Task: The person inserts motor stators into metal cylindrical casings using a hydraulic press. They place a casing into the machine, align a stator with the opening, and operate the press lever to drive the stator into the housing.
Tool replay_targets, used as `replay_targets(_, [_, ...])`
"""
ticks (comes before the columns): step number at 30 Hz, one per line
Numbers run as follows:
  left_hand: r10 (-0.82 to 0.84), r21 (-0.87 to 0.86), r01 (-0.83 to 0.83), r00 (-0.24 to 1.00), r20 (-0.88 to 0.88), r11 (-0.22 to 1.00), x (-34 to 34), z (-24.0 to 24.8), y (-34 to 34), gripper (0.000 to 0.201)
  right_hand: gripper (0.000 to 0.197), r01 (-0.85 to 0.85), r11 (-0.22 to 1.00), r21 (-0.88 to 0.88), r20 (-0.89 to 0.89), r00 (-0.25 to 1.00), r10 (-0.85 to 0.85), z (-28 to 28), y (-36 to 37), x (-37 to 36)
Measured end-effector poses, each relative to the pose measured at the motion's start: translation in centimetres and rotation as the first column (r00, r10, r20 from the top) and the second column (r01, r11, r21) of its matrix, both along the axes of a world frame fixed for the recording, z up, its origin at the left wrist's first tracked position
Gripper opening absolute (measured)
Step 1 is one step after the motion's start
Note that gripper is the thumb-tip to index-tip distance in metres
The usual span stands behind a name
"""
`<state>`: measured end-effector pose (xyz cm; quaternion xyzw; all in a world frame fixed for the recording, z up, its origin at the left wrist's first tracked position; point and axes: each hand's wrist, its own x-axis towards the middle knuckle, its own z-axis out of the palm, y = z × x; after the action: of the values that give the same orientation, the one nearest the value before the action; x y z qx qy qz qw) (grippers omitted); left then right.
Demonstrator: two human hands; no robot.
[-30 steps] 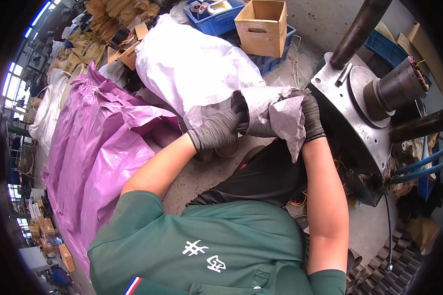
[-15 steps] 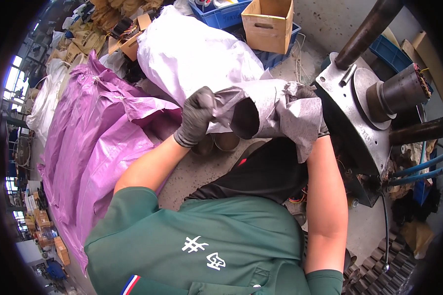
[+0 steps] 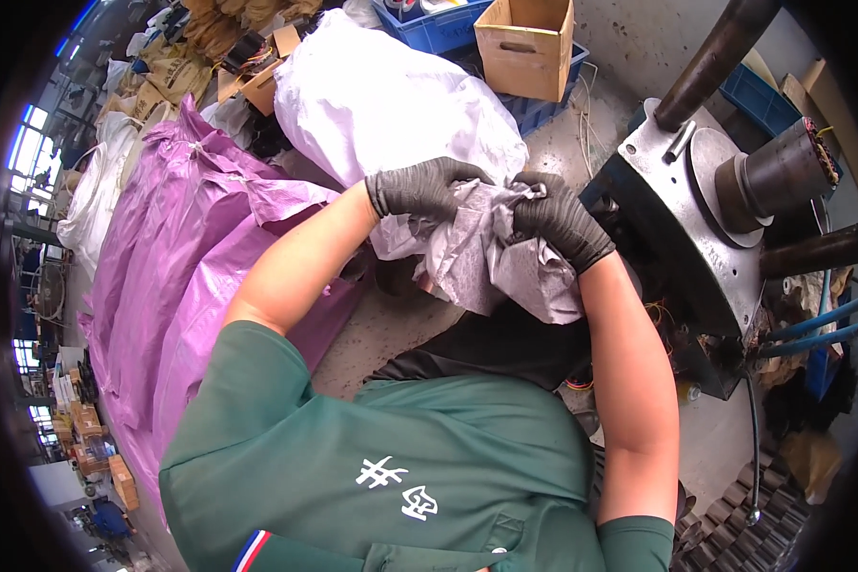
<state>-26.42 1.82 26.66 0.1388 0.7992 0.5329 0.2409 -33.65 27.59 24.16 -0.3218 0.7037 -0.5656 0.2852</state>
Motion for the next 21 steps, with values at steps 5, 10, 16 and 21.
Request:
replay_targets(5, [-0.089,-0.284,0.052,0.988,-0.122,0.957,5.1,-0.8,-1.3,0.038,0.026,0.327,0.885,-0.332,0.425,0.889,-0.169,-1.6,3.2,-4.8])
replay_targets(10, [-0.288,-0.48,0.071,0.871,-0.397,0.874,14.5,-9.2,-3.4,0.046,0.015,0.621,0.76,-0.193,0.736,0.604,-0.306,-5.7,4.3,-7.6])
replay_targets(16, [-0.451,-0.691,0.113,0.829,-0.331,0.714,22.8,-20.6,-3.1,0.027,0.02,0.49,0.786,-0.377,0.536,0.807,-0.246,-10.3,5.5,-10.1])
replay_targets(21, [-0.451,-0.725,0.125,0.849,-0.276,0.678,25.9,-27.1,-4.5,0.02,0.024,0.487,0.796,-0.359,0.736,0.673,-0.08,-8.7,5.5,-9.5])
